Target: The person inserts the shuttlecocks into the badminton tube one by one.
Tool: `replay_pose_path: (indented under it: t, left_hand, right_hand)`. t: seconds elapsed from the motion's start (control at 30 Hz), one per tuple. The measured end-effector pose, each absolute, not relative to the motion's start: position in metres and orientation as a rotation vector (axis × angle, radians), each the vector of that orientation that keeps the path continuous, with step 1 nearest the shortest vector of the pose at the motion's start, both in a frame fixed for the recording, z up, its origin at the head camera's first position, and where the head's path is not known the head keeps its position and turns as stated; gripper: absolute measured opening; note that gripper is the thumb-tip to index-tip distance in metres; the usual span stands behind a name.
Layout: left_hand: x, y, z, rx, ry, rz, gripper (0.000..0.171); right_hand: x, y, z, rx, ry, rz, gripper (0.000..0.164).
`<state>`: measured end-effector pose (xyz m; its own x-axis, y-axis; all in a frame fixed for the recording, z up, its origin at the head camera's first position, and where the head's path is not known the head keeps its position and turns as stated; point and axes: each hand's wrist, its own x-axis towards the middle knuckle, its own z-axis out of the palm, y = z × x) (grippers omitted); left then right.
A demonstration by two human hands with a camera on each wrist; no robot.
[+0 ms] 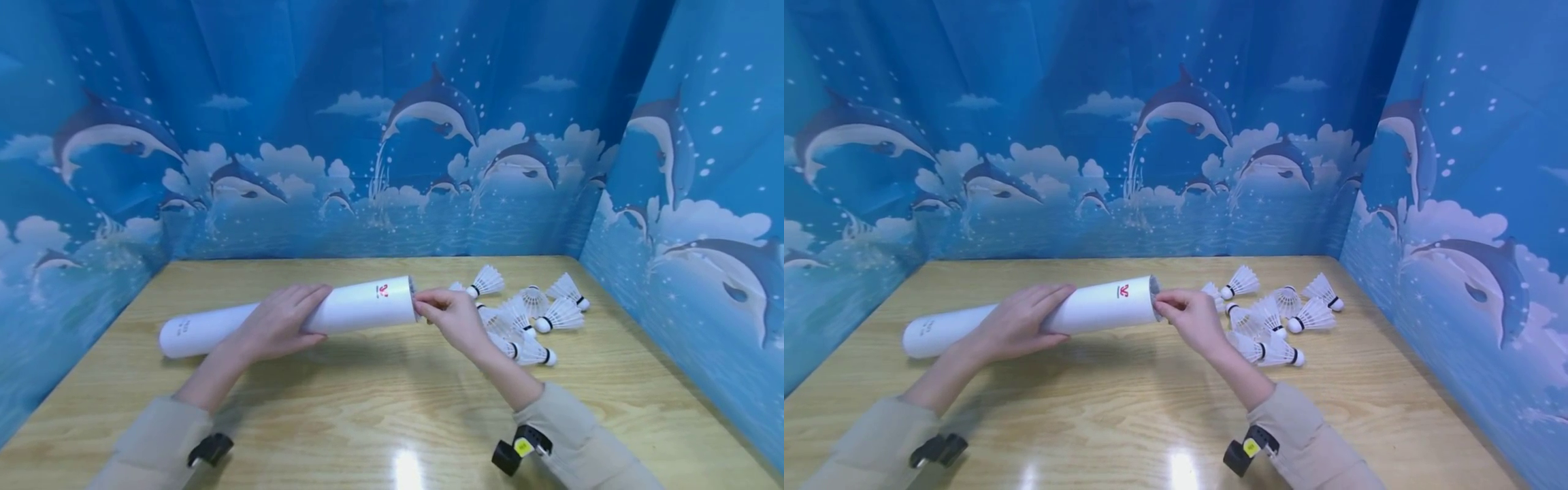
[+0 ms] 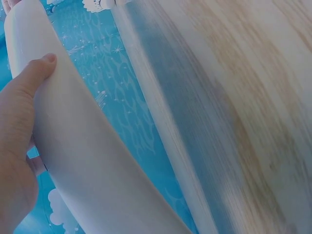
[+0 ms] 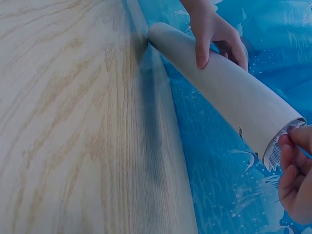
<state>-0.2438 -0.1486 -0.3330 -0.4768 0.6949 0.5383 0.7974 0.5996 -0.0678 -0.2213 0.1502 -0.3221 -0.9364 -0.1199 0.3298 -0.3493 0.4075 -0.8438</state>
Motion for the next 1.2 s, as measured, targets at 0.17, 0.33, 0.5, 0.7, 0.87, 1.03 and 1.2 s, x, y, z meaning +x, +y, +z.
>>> replay_pose_path:
  t: [0.17, 0.33, 0.5, 0.7, 0.87, 1.03, 1.2]
  left_hand:
    - [-0.2442, -0.1493, -0.3327, -1.172, -2.309, -0.253, 0.079]
    - [-0.2441, -0.1498, -0.3324, -1.164, -2.311, -0.244, 0.079]
    - [-0.2434, -0.1507, -0.3328, -1.167, -2.314, -0.240, 0.080]
    - [-0.2438, -0.1511, -0.3356, -1.181, -2.305, -0.228, 0.080]
    - [-0.2439, -0.1506, -0.3366, -1.188, -2.296, -0.237, 0.080]
    - [-0.2435, -0.1499, -0.3362, -1.193, -2.303, -0.242, 0.080]
    - [-0.2444, -0.1498, -0.3357, -1.188, -2.312, -0.230, 0.082]
  right_hand:
    - [-0.2224, 0.1472, -0.3224, 0.424, -2.444, 1.559, 0.014]
    - [-0.2221, 0.1465, -0.3214, 0.370, -2.484, 1.556, 0.014]
    - [-0.2228, 0.1470, -0.3227, 0.357, -2.503, 1.603, 0.015]
    - [-0.2236, 0.1477, -0.3247, 0.355, -2.514, 1.657, 0.015]
    - [-0.2223, 0.1475, -0.3232, 0.366, -2.522, 1.682, 0.016]
    - [-0.2220, 0.1475, -0.3233, 0.372, -2.509, 1.734, 0.015]
    - [-0.2223, 0.1475, -0.3225, 0.388, -2.501, 1.777, 0.015]
